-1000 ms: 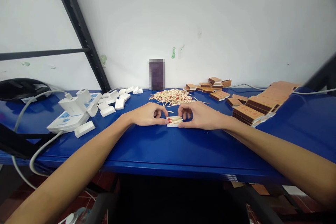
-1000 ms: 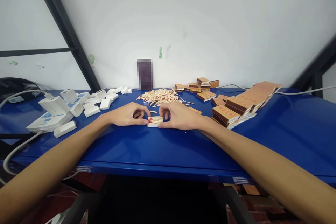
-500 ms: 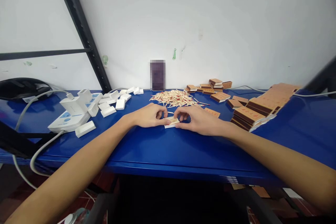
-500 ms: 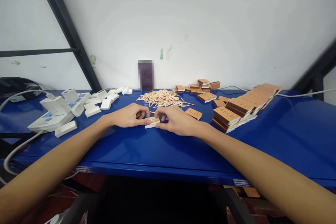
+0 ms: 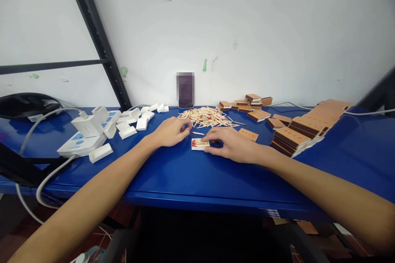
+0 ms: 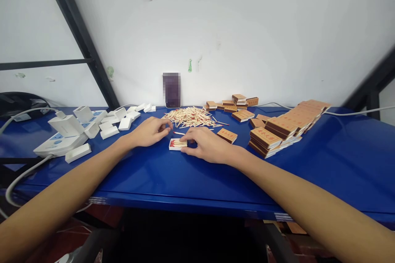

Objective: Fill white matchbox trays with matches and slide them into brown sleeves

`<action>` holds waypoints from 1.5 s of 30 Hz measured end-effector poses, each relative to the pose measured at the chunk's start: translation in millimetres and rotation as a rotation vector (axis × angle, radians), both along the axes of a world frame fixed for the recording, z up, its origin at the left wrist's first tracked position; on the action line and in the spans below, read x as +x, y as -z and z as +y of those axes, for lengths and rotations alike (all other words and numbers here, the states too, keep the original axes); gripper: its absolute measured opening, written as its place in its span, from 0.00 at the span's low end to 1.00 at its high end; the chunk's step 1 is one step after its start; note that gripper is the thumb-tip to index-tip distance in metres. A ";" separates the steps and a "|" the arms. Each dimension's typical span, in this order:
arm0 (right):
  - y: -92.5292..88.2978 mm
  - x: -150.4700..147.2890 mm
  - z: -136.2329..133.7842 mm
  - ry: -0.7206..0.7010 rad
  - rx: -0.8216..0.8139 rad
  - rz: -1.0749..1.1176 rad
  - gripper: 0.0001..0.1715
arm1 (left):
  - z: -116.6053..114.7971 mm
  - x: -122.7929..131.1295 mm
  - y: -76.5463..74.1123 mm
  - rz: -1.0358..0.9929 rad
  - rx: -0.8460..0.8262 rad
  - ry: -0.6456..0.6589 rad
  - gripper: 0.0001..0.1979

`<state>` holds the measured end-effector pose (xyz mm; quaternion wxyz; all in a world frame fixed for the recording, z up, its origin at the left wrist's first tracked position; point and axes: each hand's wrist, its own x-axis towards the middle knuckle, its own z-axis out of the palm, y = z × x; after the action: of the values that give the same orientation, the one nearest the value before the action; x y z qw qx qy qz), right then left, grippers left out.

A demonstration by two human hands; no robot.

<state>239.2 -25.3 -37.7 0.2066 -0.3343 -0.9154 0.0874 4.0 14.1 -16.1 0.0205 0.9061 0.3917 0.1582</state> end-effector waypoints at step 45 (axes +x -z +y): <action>5.2 -15.8 2.3 0.064 -0.278 0.222 0.05 | 9.7 -17.8 12.0 -0.034 -0.084 0.060 0.11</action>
<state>223.4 -23.0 -43.0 0.2608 -0.3770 -0.8549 0.2429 -13.8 23.7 -28.1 0.0699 0.9131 0.3702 0.1561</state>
